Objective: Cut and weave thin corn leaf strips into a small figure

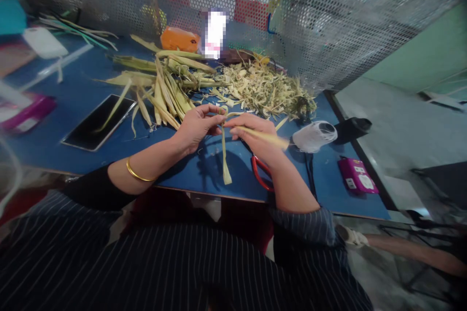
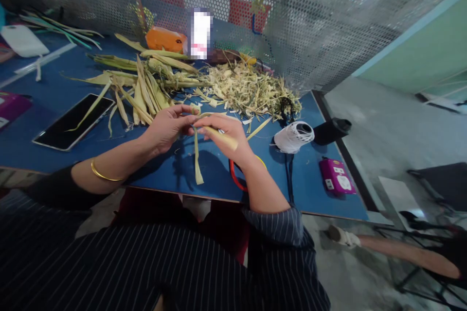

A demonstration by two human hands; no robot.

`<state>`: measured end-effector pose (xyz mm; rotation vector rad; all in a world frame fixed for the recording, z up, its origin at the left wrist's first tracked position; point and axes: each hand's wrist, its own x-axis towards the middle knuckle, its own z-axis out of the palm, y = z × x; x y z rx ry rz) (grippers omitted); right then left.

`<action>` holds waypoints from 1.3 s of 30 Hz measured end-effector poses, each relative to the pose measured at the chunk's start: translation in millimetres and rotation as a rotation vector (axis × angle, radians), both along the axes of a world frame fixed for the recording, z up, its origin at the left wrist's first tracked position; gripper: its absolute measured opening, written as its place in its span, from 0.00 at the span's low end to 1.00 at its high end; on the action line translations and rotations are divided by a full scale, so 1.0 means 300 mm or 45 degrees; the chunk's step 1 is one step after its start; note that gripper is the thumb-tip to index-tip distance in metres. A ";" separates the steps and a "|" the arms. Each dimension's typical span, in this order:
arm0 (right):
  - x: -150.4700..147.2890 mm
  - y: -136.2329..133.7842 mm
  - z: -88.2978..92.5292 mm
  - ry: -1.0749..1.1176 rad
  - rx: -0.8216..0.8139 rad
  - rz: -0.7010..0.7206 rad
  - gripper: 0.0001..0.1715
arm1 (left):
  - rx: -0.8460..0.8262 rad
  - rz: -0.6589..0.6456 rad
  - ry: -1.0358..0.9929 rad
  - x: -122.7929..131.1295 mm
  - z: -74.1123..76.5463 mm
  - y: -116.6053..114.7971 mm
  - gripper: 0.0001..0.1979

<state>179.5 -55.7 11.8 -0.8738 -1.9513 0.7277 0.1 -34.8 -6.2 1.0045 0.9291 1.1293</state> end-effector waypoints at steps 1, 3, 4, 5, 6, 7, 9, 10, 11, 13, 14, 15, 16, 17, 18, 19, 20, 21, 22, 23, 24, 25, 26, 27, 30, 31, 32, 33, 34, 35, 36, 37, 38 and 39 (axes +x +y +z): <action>-0.005 0.002 -0.007 0.058 0.056 -0.083 0.08 | -0.001 -0.009 0.004 0.000 -0.002 0.000 0.12; -0.012 0.006 -0.019 0.209 0.078 -0.199 0.12 | 0.002 -0.032 0.014 -0.002 -0.008 0.000 0.12; -0.015 0.008 -0.023 0.286 0.048 -0.229 0.13 | 0.011 -0.042 0.018 -0.003 -0.011 0.001 0.12; -0.016 0.010 -0.028 0.353 -0.001 -0.247 0.15 | 0.023 -0.058 0.024 -0.004 -0.014 0.001 0.12; -0.017 0.014 -0.032 0.406 -0.049 -0.264 0.15 | 0.036 -0.082 0.030 -0.004 -0.016 0.001 0.12; -0.017 0.018 -0.035 0.437 -0.088 -0.287 0.16 | 0.042 -0.117 0.035 -0.003 -0.018 0.000 0.12; -0.013 0.028 -0.043 0.446 -0.126 -0.358 0.17 | 0.025 -0.202 0.034 -0.002 -0.015 -0.004 0.11; -0.009 0.034 -0.046 0.425 -0.143 -0.392 0.17 | 0.006 -0.246 0.026 0.000 -0.012 -0.007 0.10; -0.005 0.040 -0.049 0.395 -0.166 -0.418 0.17 | -0.014 -0.281 0.014 0.001 -0.008 -0.009 0.10; 0.003 0.051 -0.054 0.316 -0.222 -0.437 0.18 | -0.039 -0.320 -0.015 0.003 0.001 -0.012 0.09; 0.007 0.055 -0.056 0.271 -0.240 -0.431 0.18 | -0.044 -0.325 -0.028 0.003 0.005 -0.013 0.09; 0.010 0.058 -0.056 0.225 -0.243 -0.419 0.19 | -0.050 -0.325 -0.039 0.003 0.009 -0.012 0.10; 0.012 0.059 -0.056 0.181 -0.226 -0.410 0.19 | -0.058 -0.320 -0.051 0.002 0.012 -0.011 0.11; 0.014 0.059 -0.056 0.141 -0.193 -0.409 0.19 | -0.070 -0.312 -0.068 0.002 0.014 -0.009 0.11; 0.015 0.057 -0.054 0.111 -0.151 -0.417 0.17 | -0.088 -0.304 -0.088 0.001 0.015 -0.006 0.11; 0.015 0.055 -0.052 0.091 -0.109 -0.434 0.15 | -0.111 -0.296 -0.110 0.001 0.015 -0.003 0.11; 0.016 0.051 -0.049 0.084 -0.074 -0.455 0.14 | -0.133 -0.291 -0.133 0.001 0.016 -0.001 0.11; 0.016 0.048 -0.046 0.082 -0.048 -0.476 0.12 | -0.153 -0.286 -0.154 0.001 0.017 0.001 0.11; 0.017 0.045 -0.044 0.076 -0.033 -0.490 0.11 | -0.169 -0.281 -0.172 0.001 0.017 0.002 0.11; 0.018 0.044 -0.042 0.064 -0.027 -0.496 0.10 | -0.182 -0.276 -0.187 0.001 0.018 0.003 0.11; 0.019 0.043 -0.041 0.044 -0.026 -0.497 0.11 | -0.192 -0.270 -0.201 0.001 0.020 0.003 0.11; 0.021 0.044 -0.041 0.015 -0.026 -0.498 0.11 | -0.198 -0.264 -0.214 0.001 0.021 0.003 0.11; 0.023 0.046 -0.041 -0.025 -0.022 -0.496 0.12 | -0.202 -0.260 -0.225 0.001 0.022 0.003 0.11; 0.026 0.049 -0.042 -0.072 -0.014 -0.494 0.12 | -0.204 -0.259 -0.235 0.000 0.024 0.002 0.10; 0.032 0.058 -0.046 -0.184 0.037 -0.461 0.10 | -0.212 -0.265 -0.263 -0.004 0.029 -0.001 0.09; 0.034 0.060 -0.048 -0.193 0.062 -0.447 0.09 | -0.220 -0.265 -0.270 -0.005 0.031 -0.002 0.09; 0.036 0.062 -0.050 -0.192 0.090 -0.440 0.10 | -0.230 -0.261 -0.275 -0.005 0.033 -0.003 0.09; 0.038 0.064 -0.052 -0.189 0.118 -0.441 0.11 | -0.243 -0.254 -0.279 -0.005 0.036 -0.005 0.09; 0.040 0.064 -0.053 -0.193 0.144 -0.448 0.11 | -0.255 -0.246 -0.281 -0.005 0.039 -0.007 0.08; 0.042 0.065 -0.054 -0.210 0.164 -0.459 0.12 | -0.265 -0.241 -0.282 -0.005 0.042 -0.009 0.08; 0.043 0.065 -0.054 -0.236 0.174 -0.468 0.12 | -0.275 -0.237 -0.284 -0.004 0.044 -0.010 0.08; 0.045 0.065 -0.055 -0.261 0.179 -0.473 0.12 | -0.285 -0.236 -0.287 -0.004 0.045 -0.011 0.07; 0.046 0.065 -0.055 -0.283 0.180 -0.475 0.12 | -0.293 -0.236 -0.289 -0.003 0.046 -0.011 0.07; 0.046 0.065 -0.055 -0.298 0.182 -0.477 0.12 | -0.298 -0.236 -0.292 -0.003 0.046 -0.011 0.07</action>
